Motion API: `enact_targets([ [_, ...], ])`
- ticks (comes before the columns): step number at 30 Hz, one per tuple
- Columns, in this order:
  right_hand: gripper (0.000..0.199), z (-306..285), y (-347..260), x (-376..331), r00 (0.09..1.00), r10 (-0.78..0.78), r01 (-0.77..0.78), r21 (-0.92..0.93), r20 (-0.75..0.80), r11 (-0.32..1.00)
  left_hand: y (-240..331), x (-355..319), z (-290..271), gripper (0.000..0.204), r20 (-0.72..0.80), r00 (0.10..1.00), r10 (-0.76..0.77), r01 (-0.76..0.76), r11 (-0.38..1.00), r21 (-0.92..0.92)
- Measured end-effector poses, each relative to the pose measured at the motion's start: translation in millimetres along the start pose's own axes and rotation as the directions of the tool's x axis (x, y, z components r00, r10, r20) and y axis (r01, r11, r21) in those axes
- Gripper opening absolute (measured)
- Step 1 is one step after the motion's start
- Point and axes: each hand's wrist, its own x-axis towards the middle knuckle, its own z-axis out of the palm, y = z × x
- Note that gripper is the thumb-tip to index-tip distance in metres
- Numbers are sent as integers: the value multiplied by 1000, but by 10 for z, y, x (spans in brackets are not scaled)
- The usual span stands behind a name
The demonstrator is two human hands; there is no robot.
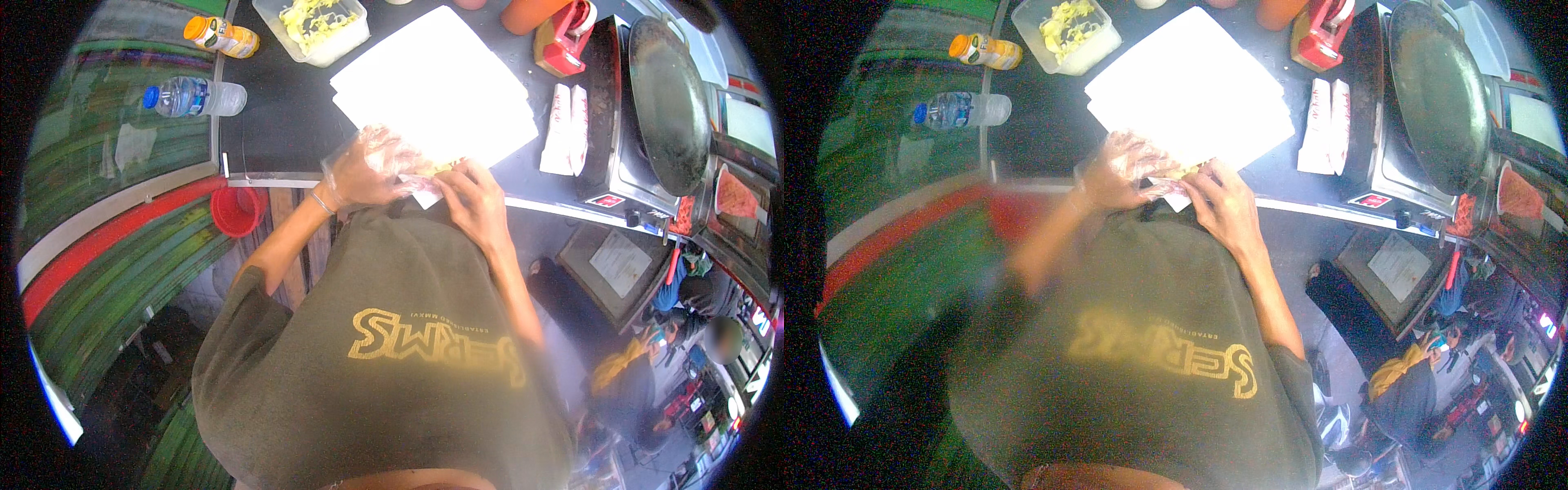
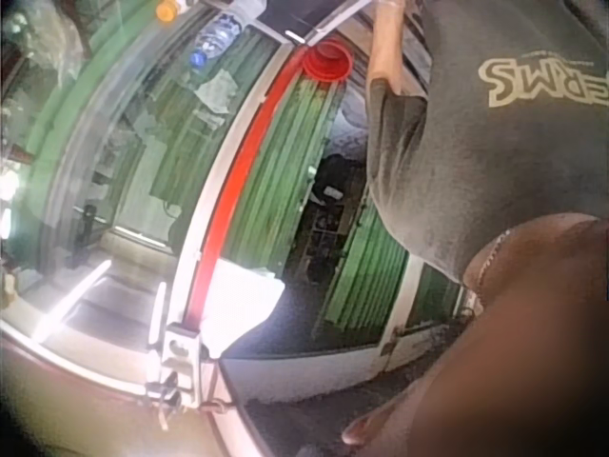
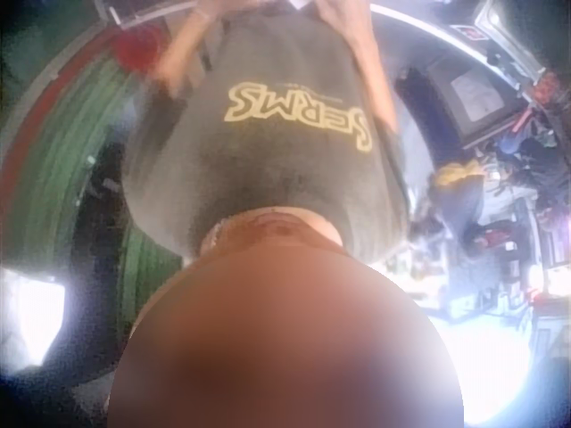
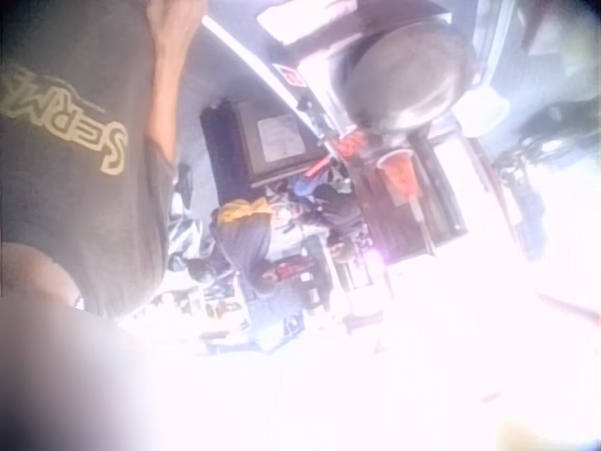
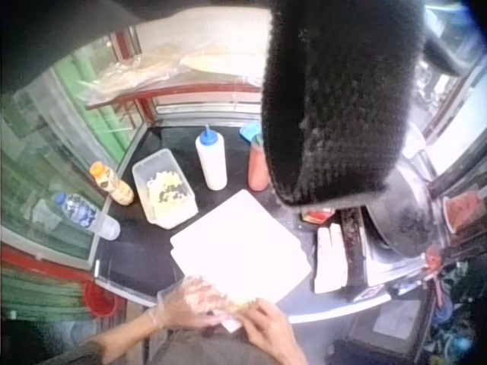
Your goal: The person assembles a street food item by placing a cooked crepe onto a paper wrapper, adding shredded egg, meat, and sauces, then folding the wrapper. The process is repeated for a second item.
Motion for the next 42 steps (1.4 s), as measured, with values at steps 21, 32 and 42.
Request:
enact_targets([
  [21, 26, -192, 226, 774, 995, 105, -103, -155, 5, 982, 212, 555, -114, 27, -14, 826, -564, 563, 822, 93],
  [32, 47, -184, 256, 500, 953, -303, 273, -389, -16, 880, 363, 276, 249, 39, -245, 936, -254, 306, 931, 201],
  [42, 37, -440, 549, 950, 920, -175, 223, -101, 350, 970, 134, 543, 224, 34, -89, 894, -438, 445, 855, 266],
])
